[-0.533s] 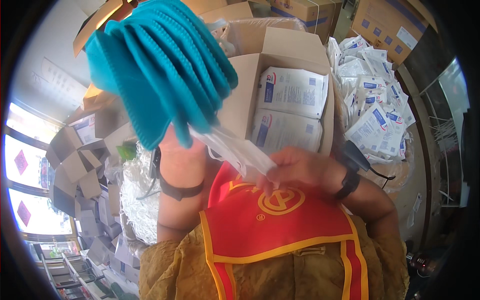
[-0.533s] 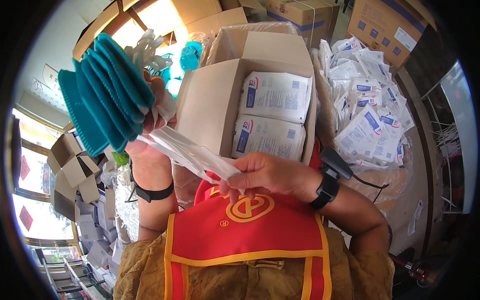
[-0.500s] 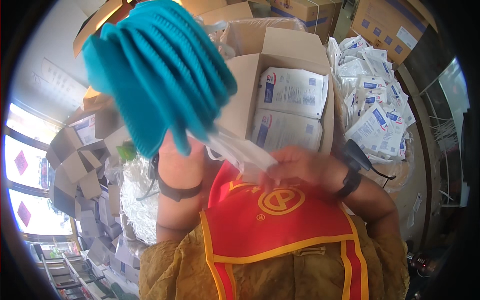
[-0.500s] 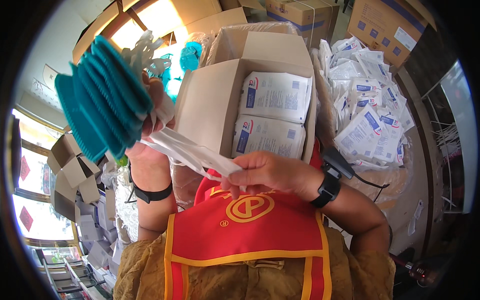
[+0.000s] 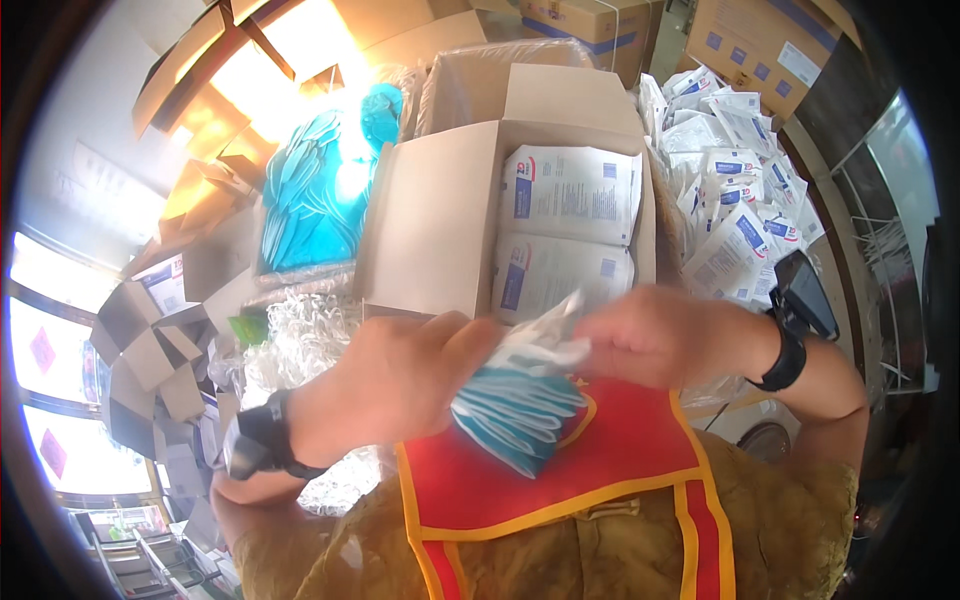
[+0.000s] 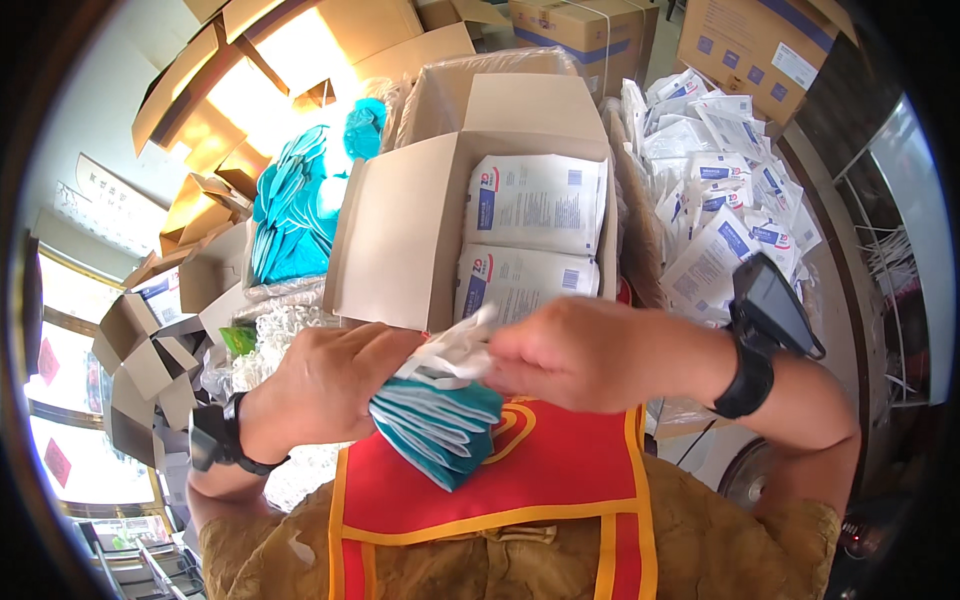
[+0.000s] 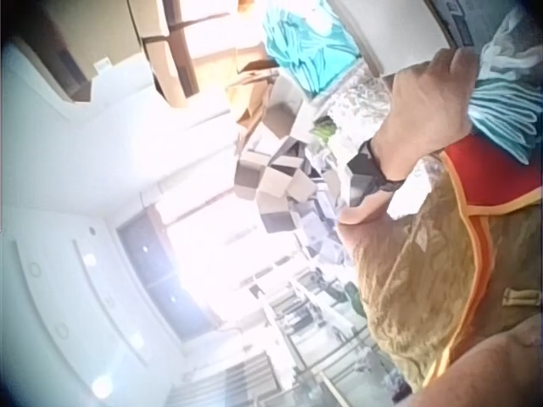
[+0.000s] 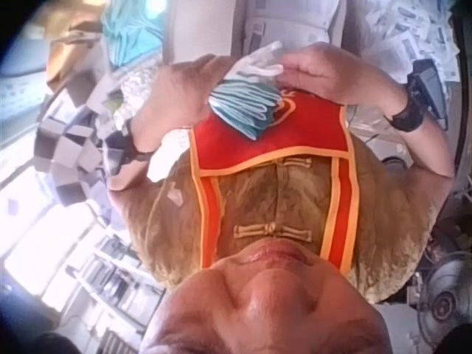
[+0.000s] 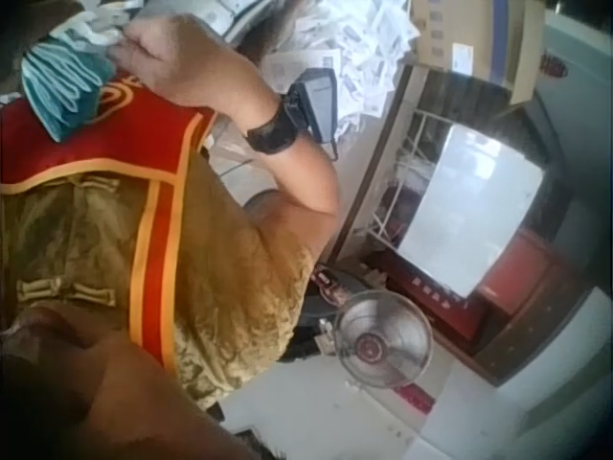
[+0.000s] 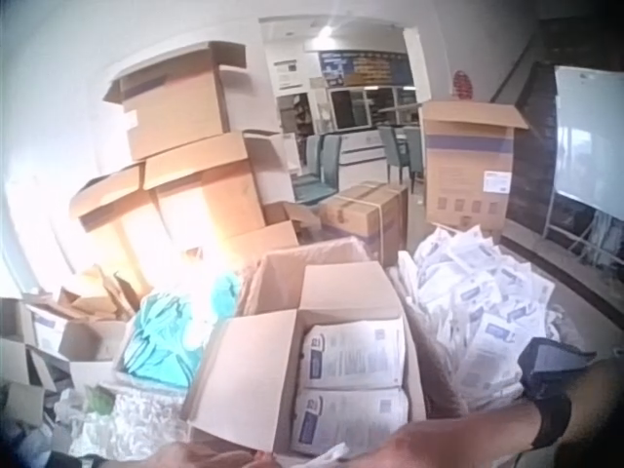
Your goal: Sorting and packing green surgical masks and small white medical packets into cardboard boxes.
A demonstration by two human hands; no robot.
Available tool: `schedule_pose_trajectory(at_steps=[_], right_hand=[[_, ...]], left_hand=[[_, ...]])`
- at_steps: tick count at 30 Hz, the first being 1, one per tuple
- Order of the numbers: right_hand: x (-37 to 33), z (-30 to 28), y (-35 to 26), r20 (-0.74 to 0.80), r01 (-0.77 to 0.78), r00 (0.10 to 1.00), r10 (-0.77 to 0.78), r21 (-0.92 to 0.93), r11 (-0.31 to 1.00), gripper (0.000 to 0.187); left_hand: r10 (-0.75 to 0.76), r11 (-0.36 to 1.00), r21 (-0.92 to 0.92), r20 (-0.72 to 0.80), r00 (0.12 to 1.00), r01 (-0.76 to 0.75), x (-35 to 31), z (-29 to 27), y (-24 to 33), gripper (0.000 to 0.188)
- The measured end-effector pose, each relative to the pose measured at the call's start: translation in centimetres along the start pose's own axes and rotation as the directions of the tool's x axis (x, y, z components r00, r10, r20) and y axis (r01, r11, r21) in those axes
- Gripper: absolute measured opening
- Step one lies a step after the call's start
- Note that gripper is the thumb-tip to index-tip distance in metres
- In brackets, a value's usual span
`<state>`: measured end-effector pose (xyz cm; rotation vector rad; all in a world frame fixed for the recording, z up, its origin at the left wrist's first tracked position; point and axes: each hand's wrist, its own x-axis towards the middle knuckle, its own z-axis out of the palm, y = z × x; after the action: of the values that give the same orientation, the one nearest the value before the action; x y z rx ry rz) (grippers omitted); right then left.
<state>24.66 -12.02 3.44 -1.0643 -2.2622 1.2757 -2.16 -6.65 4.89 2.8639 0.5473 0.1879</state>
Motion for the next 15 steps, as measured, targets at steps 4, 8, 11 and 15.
schedule_pose_trajectory(at_steps=[4,8,11,15], right_hand=[[-3.0,0.7,-0.3,0.007,-0.130,0.991,0.130,0.138,0.982,0.027],[-5.7,0.3,-1.2,0.046,-0.137,0.990,0.131,0.175,0.975,0.027],[-7.8,0.2,-1.9,0.029,-0.150,0.989,0.147,0.228,0.962,0.026],[-9.2,-0.3,-3.0,0.142,-0.242,0.968,0.208,0.299,0.923,0.030]], left_hand=[[-0.038,0.993,0.102,-0.145,0.989,0.053,-1.9,0.8,-2.3,0.041],[0.033,0.984,0.176,-0.300,0.953,0.022,-3.4,1.8,-4.1,0.034],[0.032,0.984,0.179,-0.317,0.948,0.027,-3.9,2.1,-4.3,0.032],[0.023,0.977,0.207,-0.367,0.930,0.057,-5.0,2.4,-5.3,0.030]])
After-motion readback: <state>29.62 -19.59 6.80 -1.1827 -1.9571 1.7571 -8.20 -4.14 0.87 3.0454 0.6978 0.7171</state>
